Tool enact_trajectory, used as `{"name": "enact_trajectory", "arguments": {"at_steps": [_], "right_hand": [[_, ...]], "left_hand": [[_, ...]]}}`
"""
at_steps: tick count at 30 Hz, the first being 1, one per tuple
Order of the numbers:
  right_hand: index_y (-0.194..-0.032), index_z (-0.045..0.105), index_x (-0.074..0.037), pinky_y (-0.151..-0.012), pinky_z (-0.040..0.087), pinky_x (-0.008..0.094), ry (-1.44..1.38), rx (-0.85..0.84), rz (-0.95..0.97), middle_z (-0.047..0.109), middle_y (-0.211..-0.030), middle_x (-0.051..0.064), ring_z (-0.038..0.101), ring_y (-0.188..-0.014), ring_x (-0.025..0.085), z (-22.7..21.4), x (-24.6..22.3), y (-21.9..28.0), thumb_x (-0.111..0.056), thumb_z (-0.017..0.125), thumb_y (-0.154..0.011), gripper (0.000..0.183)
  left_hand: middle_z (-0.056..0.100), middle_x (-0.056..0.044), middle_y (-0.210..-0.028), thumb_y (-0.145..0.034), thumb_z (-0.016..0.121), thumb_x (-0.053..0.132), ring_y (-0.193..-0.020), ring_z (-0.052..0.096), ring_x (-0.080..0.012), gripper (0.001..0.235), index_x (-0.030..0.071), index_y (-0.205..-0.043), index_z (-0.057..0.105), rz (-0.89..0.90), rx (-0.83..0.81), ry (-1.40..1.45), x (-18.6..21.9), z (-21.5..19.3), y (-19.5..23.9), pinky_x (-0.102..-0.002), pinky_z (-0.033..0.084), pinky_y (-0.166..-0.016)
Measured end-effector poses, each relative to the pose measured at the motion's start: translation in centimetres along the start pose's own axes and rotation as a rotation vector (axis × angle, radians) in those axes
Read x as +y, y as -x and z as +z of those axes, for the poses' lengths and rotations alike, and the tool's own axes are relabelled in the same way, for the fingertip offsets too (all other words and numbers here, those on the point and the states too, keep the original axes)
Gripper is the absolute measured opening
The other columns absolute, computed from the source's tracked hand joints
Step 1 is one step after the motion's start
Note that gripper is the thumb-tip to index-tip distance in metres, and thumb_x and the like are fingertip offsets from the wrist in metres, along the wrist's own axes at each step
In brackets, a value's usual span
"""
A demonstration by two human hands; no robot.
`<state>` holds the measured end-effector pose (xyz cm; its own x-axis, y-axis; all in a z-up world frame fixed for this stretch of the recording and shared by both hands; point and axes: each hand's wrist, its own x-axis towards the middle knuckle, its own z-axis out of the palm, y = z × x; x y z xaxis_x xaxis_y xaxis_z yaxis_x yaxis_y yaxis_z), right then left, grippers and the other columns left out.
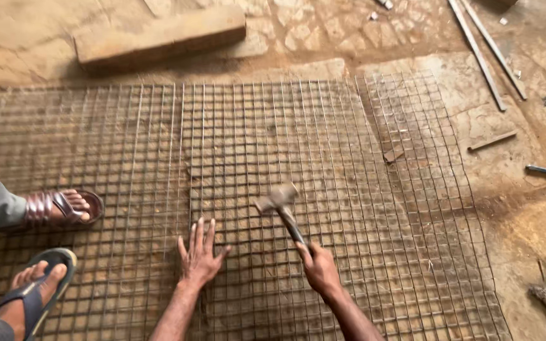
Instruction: The person uses a hammer to repeatedly strike a wire mesh laid on the ground, flattening and shaping it. The person moves along the mesh, striking different sections while another person stands nearby.
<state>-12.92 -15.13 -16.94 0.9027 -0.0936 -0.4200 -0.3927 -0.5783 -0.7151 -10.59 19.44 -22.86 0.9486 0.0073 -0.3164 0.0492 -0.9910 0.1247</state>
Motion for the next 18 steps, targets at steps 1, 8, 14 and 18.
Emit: {"name": "enact_trajectory", "arguments": {"at_steps": [1, 8, 14, 18], "right_hand": [[-0.102, 0.072, -0.010, -0.039, 0.039, 0.035, -0.061, -0.051, 0.011, 0.061, -0.063, -0.001, 0.045, -0.047, 0.011, 0.0, -0.4, 0.4, -0.047, 0.053, -0.100, 0.041], [-0.098, 0.068, -0.009, -0.038, 0.040, 0.033, 0.077, 0.063, -0.004, 0.055, -0.054, 0.001, 0.049, -0.042, 0.010, 1.1, -3.3, -2.2, -0.050, 0.043, -0.107, 0.049], [-0.097, 0.069, -0.005, -0.043, 0.041, 0.037, 0.077, -0.101, 0.246, 0.057, -0.061, 0.003, 0.049, -0.048, 0.013, -1.9, -4.8, -8.2, -0.051, 0.049, -0.105, 0.051], [-0.103, 0.061, -0.004, -0.040, 0.042, 0.040, 0.001, 0.065, 0.029, 0.059, -0.062, 0.006, 0.051, -0.047, 0.016, -0.1, -8.5, -11.2, -0.048, 0.044, -0.105, 0.047]], "left_hand": [[-0.009, -0.011, -0.172, -0.093, 0.028, 0.081, -0.158, 0.002, -0.0299, 0.096, 0.026, -0.164, -0.004, 0.033, 0.070, 0.028, -0.1, 1.4, -0.2, -0.070, -0.004, -0.119], [0.002, -0.011, -0.173, -0.093, 0.029, 0.081, -0.158, 0.007, -0.0322, 0.097, 0.019, -0.165, 0.009, -0.015, 0.425, 0.218, 0.1, 3.0, -7.8, -0.071, -0.004, -0.119], [0.008, -0.011, -0.172, -0.092, 0.028, 0.081, -0.157, 0.010, -0.0338, 0.096, 0.018, -0.164, 0.014, -0.110, 0.378, 0.154, 0.4, 2.0, -8.9, -0.069, -0.001, -0.120], [0.012, -0.012, -0.171, -0.094, 0.026, 0.079, -0.156, 0.014, -0.0343, 0.093, 0.018, -0.163, 0.017, -0.113, 0.443, 0.176, 0.7, 1.1, -8.7, -0.069, 0.002, -0.120]]}}
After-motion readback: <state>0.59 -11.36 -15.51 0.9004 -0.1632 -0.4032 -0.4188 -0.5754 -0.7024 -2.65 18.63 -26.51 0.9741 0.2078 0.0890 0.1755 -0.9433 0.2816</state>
